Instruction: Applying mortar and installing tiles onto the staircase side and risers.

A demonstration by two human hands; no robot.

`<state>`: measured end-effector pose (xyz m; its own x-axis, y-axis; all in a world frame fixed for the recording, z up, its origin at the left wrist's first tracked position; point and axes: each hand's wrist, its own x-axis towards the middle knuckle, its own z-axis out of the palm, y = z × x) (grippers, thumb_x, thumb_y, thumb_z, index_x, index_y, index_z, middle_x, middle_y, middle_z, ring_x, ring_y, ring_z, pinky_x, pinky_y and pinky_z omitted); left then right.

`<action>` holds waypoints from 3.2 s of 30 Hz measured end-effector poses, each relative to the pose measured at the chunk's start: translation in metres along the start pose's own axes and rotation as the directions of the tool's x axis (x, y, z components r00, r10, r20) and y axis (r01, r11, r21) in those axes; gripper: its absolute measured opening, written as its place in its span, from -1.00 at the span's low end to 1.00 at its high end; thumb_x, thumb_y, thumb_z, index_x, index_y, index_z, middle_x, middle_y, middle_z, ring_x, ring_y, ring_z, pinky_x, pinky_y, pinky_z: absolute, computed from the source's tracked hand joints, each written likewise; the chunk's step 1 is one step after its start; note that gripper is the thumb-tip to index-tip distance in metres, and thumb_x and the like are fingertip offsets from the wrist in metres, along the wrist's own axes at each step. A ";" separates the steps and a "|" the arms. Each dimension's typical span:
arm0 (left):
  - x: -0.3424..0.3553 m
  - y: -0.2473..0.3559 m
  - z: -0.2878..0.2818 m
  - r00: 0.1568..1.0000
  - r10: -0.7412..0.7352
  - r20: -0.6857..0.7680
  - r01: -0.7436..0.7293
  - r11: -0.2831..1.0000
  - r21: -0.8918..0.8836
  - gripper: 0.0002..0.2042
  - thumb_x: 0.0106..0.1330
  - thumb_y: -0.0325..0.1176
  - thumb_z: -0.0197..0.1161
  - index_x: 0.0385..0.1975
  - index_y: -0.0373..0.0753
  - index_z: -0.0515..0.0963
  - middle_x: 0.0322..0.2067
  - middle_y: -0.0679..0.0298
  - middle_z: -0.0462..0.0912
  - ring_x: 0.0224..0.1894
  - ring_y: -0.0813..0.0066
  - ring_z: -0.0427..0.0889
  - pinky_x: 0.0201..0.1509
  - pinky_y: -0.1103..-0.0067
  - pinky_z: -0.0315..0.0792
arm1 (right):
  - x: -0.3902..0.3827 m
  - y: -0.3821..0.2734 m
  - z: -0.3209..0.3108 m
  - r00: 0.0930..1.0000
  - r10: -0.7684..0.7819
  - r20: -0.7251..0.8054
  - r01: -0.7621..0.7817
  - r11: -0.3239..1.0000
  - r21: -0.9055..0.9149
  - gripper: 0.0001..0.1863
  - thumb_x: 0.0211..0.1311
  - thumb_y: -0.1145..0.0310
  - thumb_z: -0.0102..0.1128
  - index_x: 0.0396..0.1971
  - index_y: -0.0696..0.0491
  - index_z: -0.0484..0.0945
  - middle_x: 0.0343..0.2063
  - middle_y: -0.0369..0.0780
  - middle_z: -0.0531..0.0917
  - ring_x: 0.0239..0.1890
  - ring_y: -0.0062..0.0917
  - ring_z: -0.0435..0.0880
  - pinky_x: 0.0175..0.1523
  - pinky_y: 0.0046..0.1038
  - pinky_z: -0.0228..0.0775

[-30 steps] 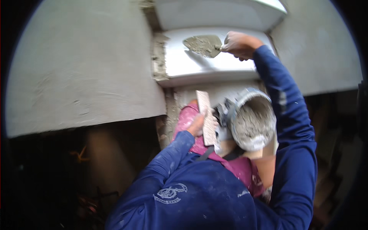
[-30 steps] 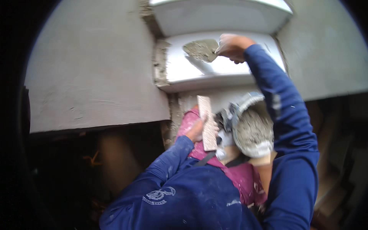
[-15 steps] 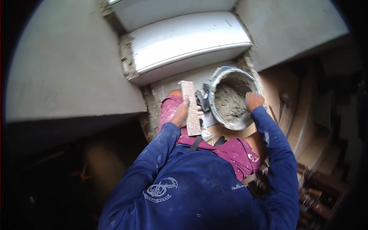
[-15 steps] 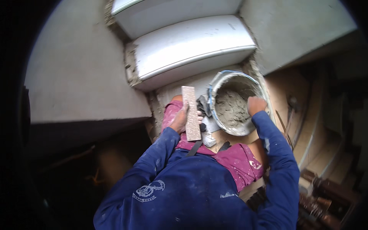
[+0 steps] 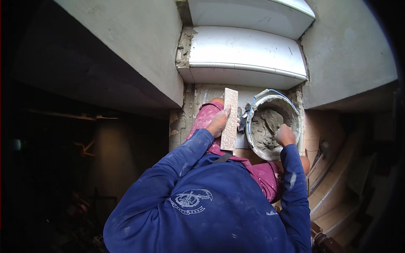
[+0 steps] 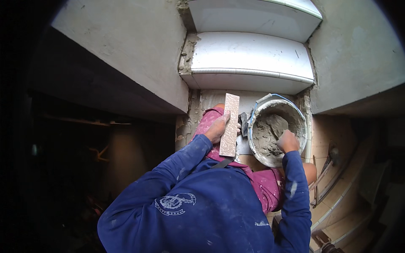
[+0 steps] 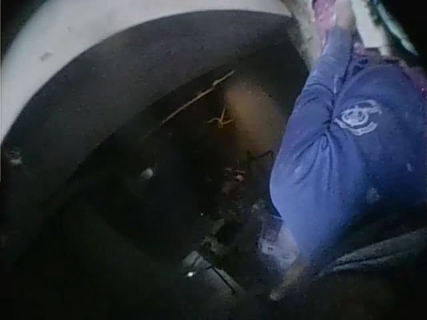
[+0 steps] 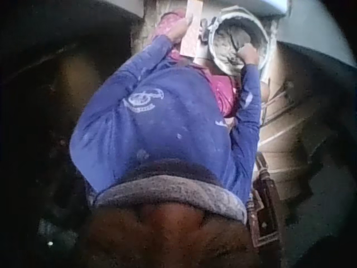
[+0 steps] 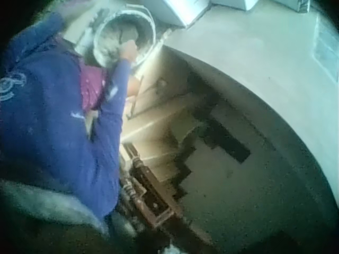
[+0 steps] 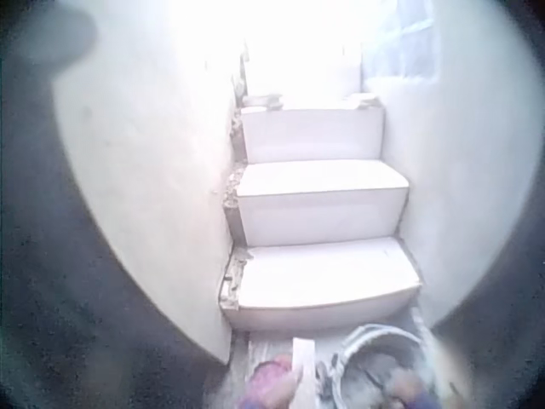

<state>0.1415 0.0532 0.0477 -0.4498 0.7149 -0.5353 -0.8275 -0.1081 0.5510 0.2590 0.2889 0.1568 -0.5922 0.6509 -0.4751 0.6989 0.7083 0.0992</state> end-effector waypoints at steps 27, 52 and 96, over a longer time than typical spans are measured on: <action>-0.003 0.028 0.143 0.993 -0.007 0.116 -0.041 0.915 0.402 -0.54 0.46 -0.07 -0.15 0.05 -0.36 0.39 -0.16 0.18 0.54 -0.18 0.50 0.50 -0.04 0.54 0.38 | -0.101 0.085 0.031 0.826 0.049 -0.562 0.364 0.714 0.598 -0.57 0.01 0.36 0.31 -0.10 0.24 0.54 -0.20 0.04 0.62 -0.14 -0.13 0.63 -0.01 -0.33 0.44; 0.033 0.048 0.153 0.996 0.063 0.065 -0.086 0.885 0.458 -0.51 0.47 -0.02 -0.16 -0.03 -0.39 0.45 -0.29 0.18 0.60 -0.34 0.46 0.59 -0.21 0.50 0.49 | -0.099 0.078 0.037 0.731 0.036 -0.681 0.376 0.813 0.446 -0.60 -0.02 0.47 0.20 -0.09 0.11 0.51 -0.25 -0.09 0.60 -0.22 -0.12 0.61 -0.12 -0.27 0.46; 0.012 0.098 0.125 0.946 0.163 0.282 -0.149 0.986 -0.068 -0.53 0.51 -0.11 -0.33 0.10 -0.38 0.35 -0.12 0.07 0.59 -0.20 0.30 0.64 -0.07 0.45 0.54 | -0.103 0.107 0.007 0.952 -0.307 -0.019 0.175 0.488 0.855 -0.70 0.33 0.23 0.04 -0.33 0.20 0.54 -0.65 -0.31 0.48 -0.66 -0.69 0.41 -0.54 -0.59 0.26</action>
<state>0.0971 0.1376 0.1756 -0.4653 0.8530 -0.2363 -0.7720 -0.2605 0.5797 0.3976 0.2951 0.2100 -0.7855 0.4076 -0.4657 0.5808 0.2257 -0.7822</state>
